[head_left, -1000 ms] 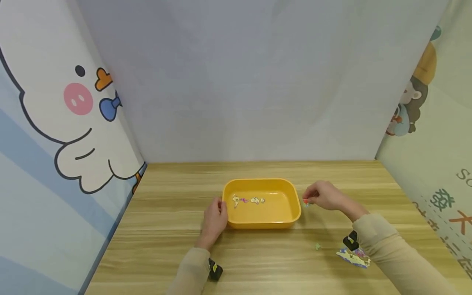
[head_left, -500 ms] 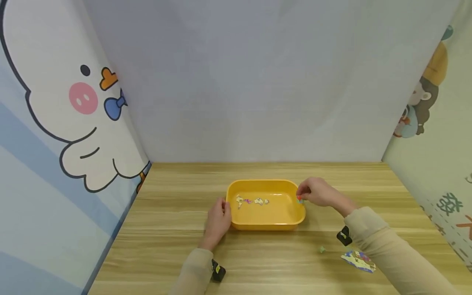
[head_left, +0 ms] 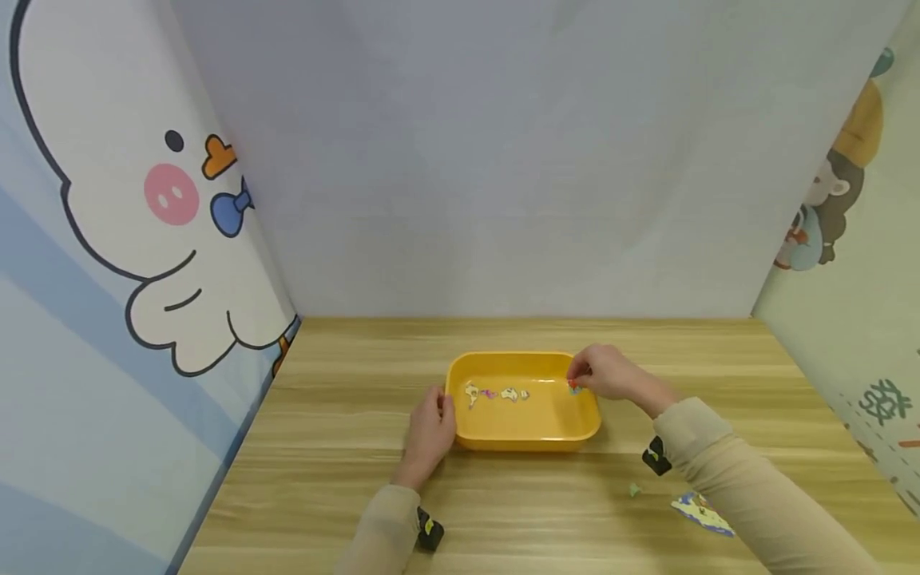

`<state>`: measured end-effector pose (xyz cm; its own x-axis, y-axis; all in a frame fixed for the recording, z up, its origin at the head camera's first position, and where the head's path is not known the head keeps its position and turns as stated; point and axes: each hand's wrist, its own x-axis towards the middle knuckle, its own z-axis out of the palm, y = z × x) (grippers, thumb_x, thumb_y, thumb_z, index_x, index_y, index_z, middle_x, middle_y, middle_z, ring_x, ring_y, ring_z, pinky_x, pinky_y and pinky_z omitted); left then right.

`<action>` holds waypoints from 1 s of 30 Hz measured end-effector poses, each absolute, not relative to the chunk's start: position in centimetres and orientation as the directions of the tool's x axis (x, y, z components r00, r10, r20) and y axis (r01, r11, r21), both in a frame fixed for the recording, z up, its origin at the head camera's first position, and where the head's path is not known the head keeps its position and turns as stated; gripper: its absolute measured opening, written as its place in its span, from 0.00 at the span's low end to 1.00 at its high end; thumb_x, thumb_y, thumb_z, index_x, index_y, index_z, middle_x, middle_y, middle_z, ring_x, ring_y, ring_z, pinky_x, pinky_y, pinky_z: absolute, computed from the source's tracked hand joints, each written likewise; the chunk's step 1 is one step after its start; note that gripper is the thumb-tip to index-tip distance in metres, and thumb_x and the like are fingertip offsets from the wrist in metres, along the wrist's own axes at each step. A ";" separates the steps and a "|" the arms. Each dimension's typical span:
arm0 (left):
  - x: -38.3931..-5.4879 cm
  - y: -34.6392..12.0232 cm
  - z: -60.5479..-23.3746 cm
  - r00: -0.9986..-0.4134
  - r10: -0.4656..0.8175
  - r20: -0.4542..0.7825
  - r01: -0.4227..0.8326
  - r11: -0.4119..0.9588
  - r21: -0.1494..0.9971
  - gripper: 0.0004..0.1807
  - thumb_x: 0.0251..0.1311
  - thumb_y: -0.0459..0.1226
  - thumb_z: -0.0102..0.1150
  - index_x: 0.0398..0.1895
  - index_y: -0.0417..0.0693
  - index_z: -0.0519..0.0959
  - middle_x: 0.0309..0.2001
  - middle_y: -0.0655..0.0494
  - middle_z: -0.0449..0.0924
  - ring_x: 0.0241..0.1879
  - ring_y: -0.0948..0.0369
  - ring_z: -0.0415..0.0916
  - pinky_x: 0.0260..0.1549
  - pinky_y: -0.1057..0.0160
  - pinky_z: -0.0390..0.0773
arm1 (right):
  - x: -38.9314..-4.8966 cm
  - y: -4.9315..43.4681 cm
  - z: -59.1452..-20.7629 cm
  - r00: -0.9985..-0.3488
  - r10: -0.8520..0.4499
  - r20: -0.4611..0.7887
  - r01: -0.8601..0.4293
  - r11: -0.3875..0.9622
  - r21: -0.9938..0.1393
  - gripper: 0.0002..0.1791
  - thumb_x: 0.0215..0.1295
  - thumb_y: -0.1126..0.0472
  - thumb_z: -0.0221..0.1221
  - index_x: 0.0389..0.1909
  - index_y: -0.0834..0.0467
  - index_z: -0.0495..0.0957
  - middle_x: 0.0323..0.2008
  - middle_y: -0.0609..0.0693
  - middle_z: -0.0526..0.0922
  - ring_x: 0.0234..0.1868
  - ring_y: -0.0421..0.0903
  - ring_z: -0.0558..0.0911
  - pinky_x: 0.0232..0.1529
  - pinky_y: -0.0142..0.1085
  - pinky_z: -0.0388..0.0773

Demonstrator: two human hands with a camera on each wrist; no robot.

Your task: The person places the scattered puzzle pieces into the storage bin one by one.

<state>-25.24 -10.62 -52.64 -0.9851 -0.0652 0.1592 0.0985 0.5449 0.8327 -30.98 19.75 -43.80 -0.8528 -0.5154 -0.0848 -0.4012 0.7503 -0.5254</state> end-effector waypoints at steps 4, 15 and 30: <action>-25.3 -10.8 -52.8 -0.983 -0.080 0.165 0.095 0.549 0.830 0.06 0.70 0.35 0.46 0.33 0.44 0.69 0.29 0.53 0.73 0.29 0.59 0.71 0.25 0.63 0.74 | -31.3 18.6 -44.4 -0.844 -0.530 -0.081 -0.428 0.756 -0.495 0.05 0.61 0.73 0.58 0.30 0.62 0.81 0.26 0.46 0.81 0.28 0.42 0.77 0.33 0.38 0.76; -25.3 -11.1 -52.9 -0.982 -0.083 0.168 0.094 0.558 0.825 0.06 0.70 0.36 0.46 0.34 0.44 0.70 0.31 0.52 0.74 0.30 0.59 0.72 0.27 0.62 0.75 | -32.0 16.2 -45.9 -0.831 -0.549 -0.087 -0.459 0.766 -0.449 0.09 0.60 0.75 0.56 0.29 0.61 0.81 0.26 0.46 0.80 0.28 0.44 0.78 0.32 0.38 0.76; -25.3 -10.8 -53.0 -0.985 -0.074 0.154 0.086 0.563 0.822 0.06 0.70 0.36 0.46 0.34 0.45 0.69 0.30 0.54 0.73 0.29 0.60 0.71 0.26 0.63 0.75 | -32.8 15.0 -47.9 -0.851 -0.514 -0.108 -0.428 0.798 -0.424 0.09 0.55 0.76 0.57 0.26 0.60 0.80 0.24 0.45 0.78 0.28 0.44 0.75 0.35 0.39 0.75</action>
<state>-25.30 -10.84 -53.05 -0.9853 -0.0743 0.1535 0.0856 0.5632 0.8219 -32.77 15.03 -47.85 -0.8511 -0.5139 -0.1076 -0.4282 0.7980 -0.4241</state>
